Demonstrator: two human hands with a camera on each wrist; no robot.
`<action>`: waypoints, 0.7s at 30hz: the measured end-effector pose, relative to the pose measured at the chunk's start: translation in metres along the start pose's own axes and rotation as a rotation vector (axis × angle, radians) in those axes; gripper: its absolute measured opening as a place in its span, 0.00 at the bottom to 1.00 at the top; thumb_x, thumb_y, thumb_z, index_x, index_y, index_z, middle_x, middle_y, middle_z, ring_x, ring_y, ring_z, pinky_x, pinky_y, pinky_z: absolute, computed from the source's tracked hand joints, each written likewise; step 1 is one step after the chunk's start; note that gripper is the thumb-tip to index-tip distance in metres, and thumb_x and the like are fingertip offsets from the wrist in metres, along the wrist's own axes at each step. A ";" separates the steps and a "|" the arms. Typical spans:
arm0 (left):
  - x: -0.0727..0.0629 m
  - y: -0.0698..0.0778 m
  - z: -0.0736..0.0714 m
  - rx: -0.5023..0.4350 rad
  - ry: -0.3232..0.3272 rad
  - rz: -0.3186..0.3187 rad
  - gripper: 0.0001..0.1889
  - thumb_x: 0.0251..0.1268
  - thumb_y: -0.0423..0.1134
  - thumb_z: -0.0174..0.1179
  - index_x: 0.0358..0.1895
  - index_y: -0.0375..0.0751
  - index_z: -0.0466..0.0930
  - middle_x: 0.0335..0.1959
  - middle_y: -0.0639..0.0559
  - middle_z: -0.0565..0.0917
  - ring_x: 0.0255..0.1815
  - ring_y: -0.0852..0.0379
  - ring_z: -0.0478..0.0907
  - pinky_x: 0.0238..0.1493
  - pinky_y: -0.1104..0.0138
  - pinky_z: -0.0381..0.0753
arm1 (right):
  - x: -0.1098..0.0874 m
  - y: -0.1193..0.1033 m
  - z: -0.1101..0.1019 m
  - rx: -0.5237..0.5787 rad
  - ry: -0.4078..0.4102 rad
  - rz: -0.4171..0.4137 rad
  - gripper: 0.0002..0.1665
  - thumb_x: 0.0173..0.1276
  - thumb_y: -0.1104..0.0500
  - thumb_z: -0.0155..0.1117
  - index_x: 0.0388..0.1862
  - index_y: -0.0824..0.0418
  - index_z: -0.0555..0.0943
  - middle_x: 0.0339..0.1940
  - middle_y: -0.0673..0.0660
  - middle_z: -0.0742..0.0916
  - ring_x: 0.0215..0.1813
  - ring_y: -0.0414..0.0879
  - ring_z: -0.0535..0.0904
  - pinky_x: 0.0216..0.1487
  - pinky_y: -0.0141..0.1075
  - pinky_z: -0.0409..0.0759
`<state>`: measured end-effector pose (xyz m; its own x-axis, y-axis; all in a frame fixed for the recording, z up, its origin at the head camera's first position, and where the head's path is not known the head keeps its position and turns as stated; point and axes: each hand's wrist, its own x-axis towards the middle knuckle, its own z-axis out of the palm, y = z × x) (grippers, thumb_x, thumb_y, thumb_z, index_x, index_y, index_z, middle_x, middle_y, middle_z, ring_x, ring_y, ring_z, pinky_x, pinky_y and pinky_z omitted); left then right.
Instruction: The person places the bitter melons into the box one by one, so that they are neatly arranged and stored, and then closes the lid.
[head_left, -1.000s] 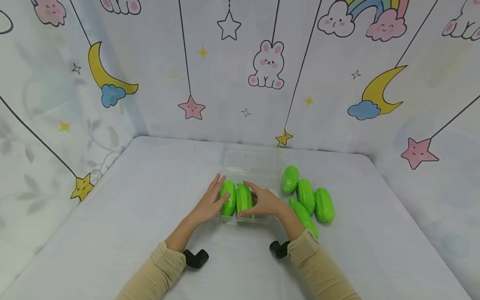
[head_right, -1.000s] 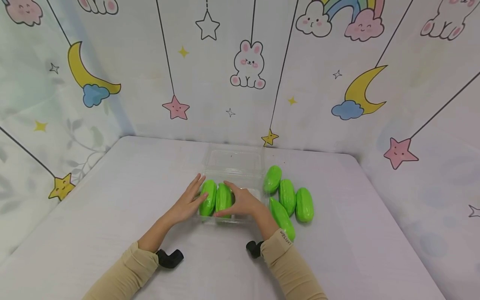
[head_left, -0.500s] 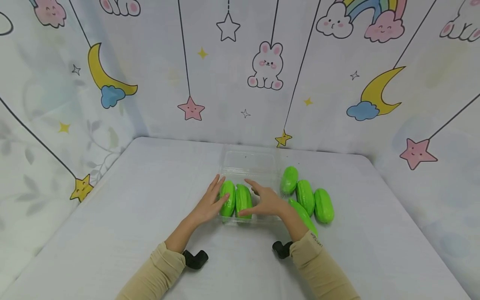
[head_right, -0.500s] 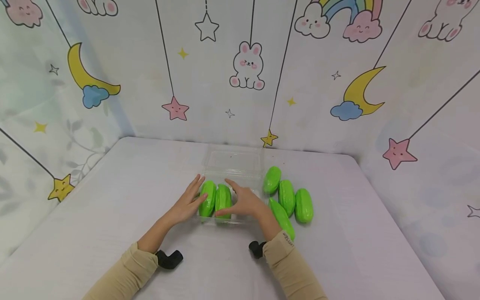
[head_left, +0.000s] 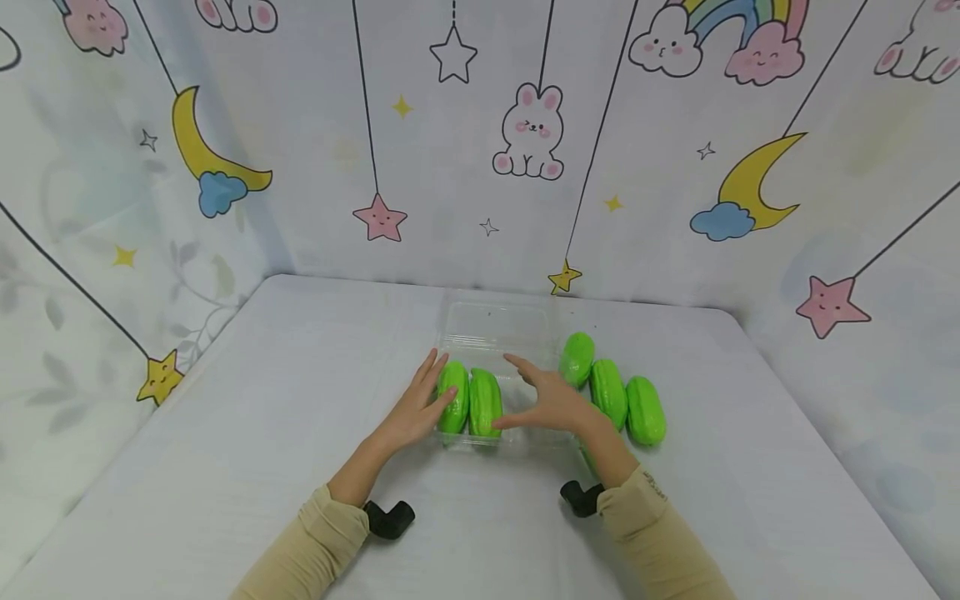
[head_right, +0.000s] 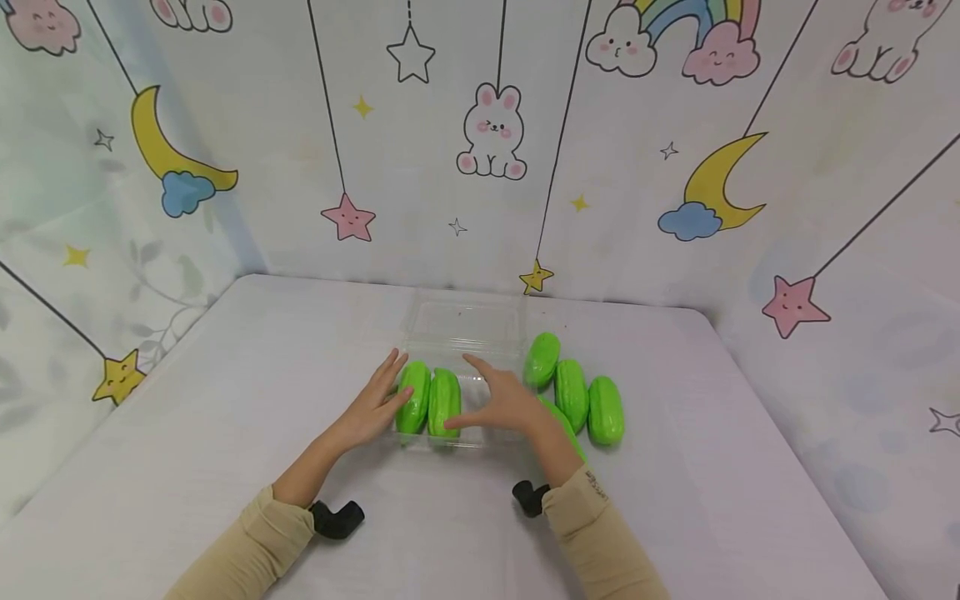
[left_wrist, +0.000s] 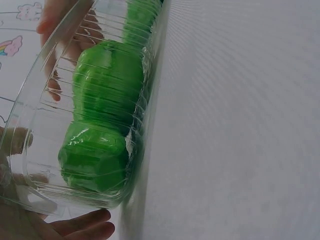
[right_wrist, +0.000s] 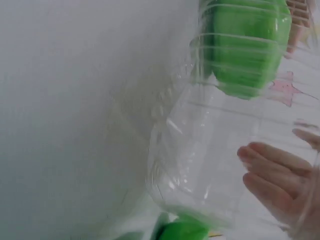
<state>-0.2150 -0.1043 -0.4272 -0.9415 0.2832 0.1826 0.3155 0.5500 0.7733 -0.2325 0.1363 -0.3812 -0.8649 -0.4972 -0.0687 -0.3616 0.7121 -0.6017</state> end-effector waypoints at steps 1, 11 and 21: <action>0.000 0.000 0.000 -0.001 0.001 0.002 0.32 0.71 0.47 0.44 0.72 0.37 0.46 0.73 0.40 0.42 0.71 0.41 0.41 0.64 0.44 0.48 | -0.001 0.001 -0.001 0.006 0.000 0.008 0.62 0.42 0.33 0.71 0.73 0.44 0.51 0.67 0.63 0.67 0.66 0.56 0.63 0.56 0.56 0.67; 0.000 -0.001 0.000 -0.006 0.002 0.008 0.32 0.70 0.46 0.45 0.72 0.38 0.46 0.73 0.39 0.42 0.71 0.41 0.42 0.64 0.44 0.48 | -0.018 0.008 -0.015 0.014 0.015 0.048 0.63 0.42 0.32 0.71 0.73 0.46 0.51 0.67 0.63 0.67 0.67 0.54 0.63 0.58 0.55 0.65; 0.001 -0.002 0.001 -0.010 0.003 0.012 0.33 0.71 0.47 0.45 0.72 0.36 0.45 0.72 0.38 0.41 0.71 0.40 0.41 0.64 0.43 0.48 | -0.028 0.015 -0.024 0.025 0.042 0.016 0.59 0.43 0.34 0.71 0.72 0.45 0.53 0.66 0.63 0.68 0.66 0.55 0.63 0.58 0.55 0.66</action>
<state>-0.2160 -0.1047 -0.4288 -0.9379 0.2877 0.1936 0.3256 0.5389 0.7769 -0.2218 0.1726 -0.3689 -0.8848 -0.4638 -0.0453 -0.3390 0.7074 -0.6202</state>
